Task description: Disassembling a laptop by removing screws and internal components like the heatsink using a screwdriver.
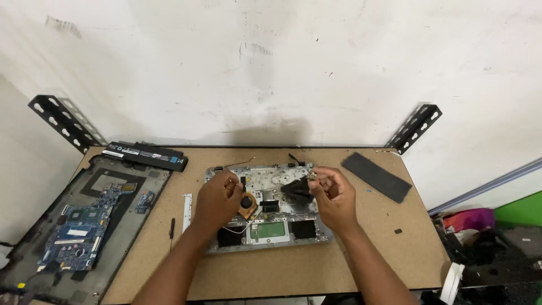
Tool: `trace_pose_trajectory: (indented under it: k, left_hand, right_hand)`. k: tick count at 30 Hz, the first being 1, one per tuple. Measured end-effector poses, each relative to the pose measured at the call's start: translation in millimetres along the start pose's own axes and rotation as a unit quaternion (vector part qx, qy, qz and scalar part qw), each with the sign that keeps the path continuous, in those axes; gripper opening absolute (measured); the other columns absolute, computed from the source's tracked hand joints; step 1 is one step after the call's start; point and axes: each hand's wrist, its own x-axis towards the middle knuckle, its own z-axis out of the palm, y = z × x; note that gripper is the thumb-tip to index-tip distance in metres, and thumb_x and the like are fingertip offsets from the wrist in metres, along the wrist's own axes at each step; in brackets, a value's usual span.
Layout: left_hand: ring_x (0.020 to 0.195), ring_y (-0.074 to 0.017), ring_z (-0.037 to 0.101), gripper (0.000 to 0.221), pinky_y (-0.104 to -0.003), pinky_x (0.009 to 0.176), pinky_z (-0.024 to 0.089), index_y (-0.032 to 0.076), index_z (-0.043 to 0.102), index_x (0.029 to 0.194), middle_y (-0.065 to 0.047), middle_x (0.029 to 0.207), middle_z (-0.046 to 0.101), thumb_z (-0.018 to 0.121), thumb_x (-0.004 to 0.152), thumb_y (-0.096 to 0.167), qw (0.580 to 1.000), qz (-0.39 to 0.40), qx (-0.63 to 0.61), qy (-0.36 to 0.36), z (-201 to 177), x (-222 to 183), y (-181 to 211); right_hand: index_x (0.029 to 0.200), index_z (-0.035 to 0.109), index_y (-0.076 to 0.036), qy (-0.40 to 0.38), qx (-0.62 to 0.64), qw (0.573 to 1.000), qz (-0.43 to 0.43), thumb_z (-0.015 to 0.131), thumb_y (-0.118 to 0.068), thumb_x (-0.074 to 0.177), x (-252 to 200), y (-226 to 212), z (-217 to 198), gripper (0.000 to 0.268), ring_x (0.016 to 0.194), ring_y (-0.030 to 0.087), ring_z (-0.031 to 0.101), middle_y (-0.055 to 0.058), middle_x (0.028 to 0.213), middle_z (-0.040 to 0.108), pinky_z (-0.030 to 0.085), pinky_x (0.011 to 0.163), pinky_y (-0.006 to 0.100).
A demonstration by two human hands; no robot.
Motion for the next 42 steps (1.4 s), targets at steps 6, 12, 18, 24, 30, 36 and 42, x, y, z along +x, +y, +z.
trace_pose_trajectory:
  k: [6, 12, 18, 24, 30, 36, 42]
  left_hand:
    - [0.074, -0.0314, 0.063, 0.008, -0.040, 0.063, 0.051, 0.010, 0.065, 0.085, -0.010, 0.073, 0.061, 0.066, 0.079, 0.015, 0.991, 0.087, 0.100, 0.023, 8, 1, -14]
    - [0.078, -0.0338, 0.062, 0.013, -0.043, 0.067, 0.050, 0.010, 0.064, 0.086, -0.010, 0.076, 0.059, 0.067, 0.078, 0.020, 0.985, 0.102, 0.139, 0.025, 10, 1, -20]
    - [0.075, -0.0321, 0.063, 0.014, -0.044, 0.067, 0.050, 0.014, 0.063, 0.083, -0.007, 0.074, 0.058, 0.067, 0.073, 0.024, 0.972, 0.111, 0.203, 0.041, 16, 2, -28]
    - [0.084, -0.0334, 0.063, 0.019, -0.046, 0.075, 0.049, 0.013, 0.064, 0.088, -0.010, 0.085, 0.062, 0.065, 0.078, 0.029, 0.969, 0.081, 0.229, 0.037, 12, -4, -13]
    - [0.075, -0.0280, 0.063, 0.011, -0.037, 0.068, 0.048, 0.014, 0.066, 0.084, -0.008, 0.077, 0.061, 0.062, 0.085, 0.025, 0.960, 0.266, 0.059, 0.067, 17, -18, 21]
    - [0.074, -0.0385, 0.065, 0.035, -0.048, 0.062, 0.052, 0.000, 0.061, 0.102, -0.021, 0.081, 0.064, 0.066, 0.081, 0.028, 0.963, 0.223, -0.067, -0.131, 20, -34, 78]
    - [0.055, -0.0325, 0.064, 0.023, -0.038, 0.045, 0.051, -0.002, 0.063, 0.100, -0.016, 0.065, 0.064, 0.067, 0.083, 0.012, 0.952, 0.252, -0.165, -0.061, 42, -29, 62]
  right_hand:
    - [0.104, 0.064, 0.002, 0.009, 0.028, 1.000, 0.005, 0.073, -0.017, 0.081, -4, 6, 5, 0.031, 0.061, 0.017, 0.067, 0.016, 0.074, 0.067, 0.054, 0.049, 0.026]
    - [0.100, 0.063, 0.002, 0.018, -0.007, 1.000, -0.021, 0.070, -0.013, 0.083, -4, -12, 8, 0.024, 0.055, 0.013, 0.062, 0.016, 0.068, 0.068, 0.050, 0.046, 0.025]
    - [0.101, 0.062, 0.006, 0.026, -0.010, 0.996, -0.082, 0.066, -0.008, 0.085, -7, -6, 7, 0.021, 0.069, 0.018, 0.069, 0.020, 0.081, 0.071, 0.055, 0.056, 0.027]
    - [0.101, 0.059, 0.005, 0.006, 0.035, 0.996, -0.082, 0.064, -0.014, 0.087, -8, -15, 13, 0.025, 0.071, 0.020, 0.070, 0.022, 0.082, 0.072, 0.056, 0.056, 0.027]
    - [0.102, 0.055, 0.002, -0.058, 0.115, 0.992, 0.003, 0.061, -0.022, 0.089, -9, -29, 17, 0.028, 0.064, 0.009, 0.061, 0.018, 0.082, 0.072, 0.051, 0.055, 0.021]
    - [0.101, 0.057, 0.002, -0.068, 0.219, 0.968, 0.100, 0.062, -0.014, 0.088, -18, 12, 13, 0.021, 0.072, 0.013, 0.060, 0.015, 0.088, 0.068, 0.048, 0.051, 0.022]
    - [0.102, 0.059, 0.005, -0.065, 0.221, 0.969, 0.085, 0.065, -0.011, 0.086, -8, 22, 9, 0.024, 0.069, 0.015, 0.062, 0.012, 0.085, 0.065, 0.055, 0.058, 0.028]
